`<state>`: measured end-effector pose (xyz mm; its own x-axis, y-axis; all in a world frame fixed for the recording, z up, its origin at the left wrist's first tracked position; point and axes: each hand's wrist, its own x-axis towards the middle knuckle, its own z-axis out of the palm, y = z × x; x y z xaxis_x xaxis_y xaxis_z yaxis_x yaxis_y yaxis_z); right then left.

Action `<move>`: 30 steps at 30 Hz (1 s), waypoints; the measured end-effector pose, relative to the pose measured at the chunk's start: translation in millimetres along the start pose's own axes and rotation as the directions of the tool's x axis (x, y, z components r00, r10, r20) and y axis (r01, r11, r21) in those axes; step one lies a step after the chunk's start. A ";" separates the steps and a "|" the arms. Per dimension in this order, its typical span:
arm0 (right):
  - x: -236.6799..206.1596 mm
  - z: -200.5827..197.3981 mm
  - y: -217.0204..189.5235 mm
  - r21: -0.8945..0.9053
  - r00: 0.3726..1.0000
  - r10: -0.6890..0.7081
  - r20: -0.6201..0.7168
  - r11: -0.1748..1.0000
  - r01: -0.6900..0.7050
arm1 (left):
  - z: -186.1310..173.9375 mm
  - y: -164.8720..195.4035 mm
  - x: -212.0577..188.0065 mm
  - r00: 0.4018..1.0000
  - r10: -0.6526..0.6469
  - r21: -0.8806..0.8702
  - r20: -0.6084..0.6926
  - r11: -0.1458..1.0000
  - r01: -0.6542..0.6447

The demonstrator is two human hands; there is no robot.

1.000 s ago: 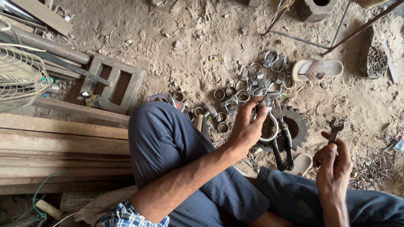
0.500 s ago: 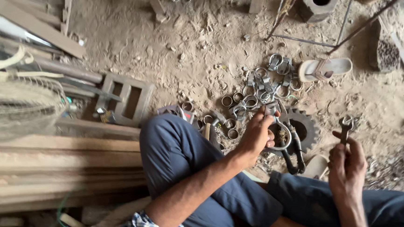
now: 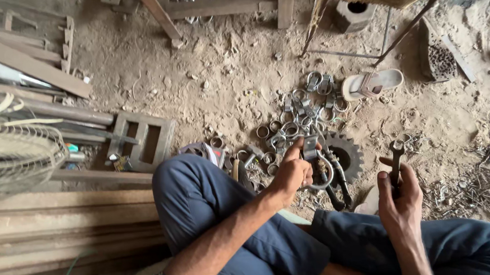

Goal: The person sits on the ground and uses pliers and a hammer to repair small metal parts. They repeatedly pick up parts, clamp them with pliers, and strike them with a hammer to shape or flatten them.

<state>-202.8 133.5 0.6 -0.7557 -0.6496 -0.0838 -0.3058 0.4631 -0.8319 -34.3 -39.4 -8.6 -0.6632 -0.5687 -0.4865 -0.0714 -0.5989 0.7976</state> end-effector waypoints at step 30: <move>1.2 7.4 36.1 0.035 0.903 -0.290 -0.317 0.948 0.316 | 9.2 12.6 -12.9 1.000 0.008 -0.073 -0.005 0.997 -0.008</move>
<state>-210.5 145.0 -33.5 -0.7772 -0.5301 0.3391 -0.5088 0.2124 -0.8343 -33.5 -34.5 11.0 -0.6603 -0.5762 -0.4816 -0.0112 -0.6337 0.7735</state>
